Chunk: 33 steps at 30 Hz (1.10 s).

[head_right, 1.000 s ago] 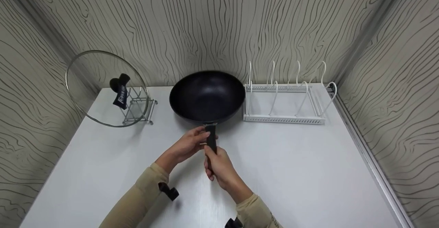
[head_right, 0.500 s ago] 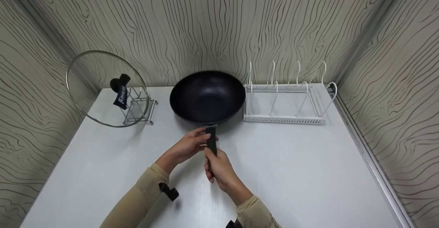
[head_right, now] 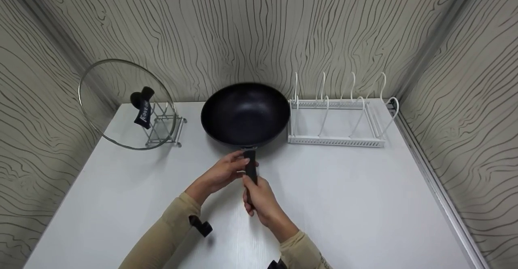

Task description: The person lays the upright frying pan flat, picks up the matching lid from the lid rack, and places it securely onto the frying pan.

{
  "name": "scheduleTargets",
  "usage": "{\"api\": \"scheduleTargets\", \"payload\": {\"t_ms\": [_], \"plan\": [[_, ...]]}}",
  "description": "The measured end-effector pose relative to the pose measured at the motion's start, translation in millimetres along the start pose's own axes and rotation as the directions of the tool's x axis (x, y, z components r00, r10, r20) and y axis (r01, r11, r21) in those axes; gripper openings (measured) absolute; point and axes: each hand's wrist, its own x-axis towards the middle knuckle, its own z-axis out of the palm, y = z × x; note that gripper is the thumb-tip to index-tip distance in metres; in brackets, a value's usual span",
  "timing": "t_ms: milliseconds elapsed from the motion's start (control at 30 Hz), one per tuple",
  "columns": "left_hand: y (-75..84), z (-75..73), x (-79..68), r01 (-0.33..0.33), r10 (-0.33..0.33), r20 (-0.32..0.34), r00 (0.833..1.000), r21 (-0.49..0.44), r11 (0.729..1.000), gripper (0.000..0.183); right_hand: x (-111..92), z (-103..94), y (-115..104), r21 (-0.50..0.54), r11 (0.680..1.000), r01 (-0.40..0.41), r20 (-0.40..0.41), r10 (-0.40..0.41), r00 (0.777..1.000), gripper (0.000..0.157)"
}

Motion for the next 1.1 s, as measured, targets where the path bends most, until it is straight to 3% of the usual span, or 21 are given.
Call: {"api": "scheduleTargets", "payload": {"t_ms": [1100], "plan": [[-10.4, 3.7, 4.3, 0.008, -0.008, -0.007, 1.0, 0.05, 0.999, 0.052, 2, -12.7, 9, -0.042, 0.999, -0.018, 0.017, 0.019, 1.0, 0.035]]}}
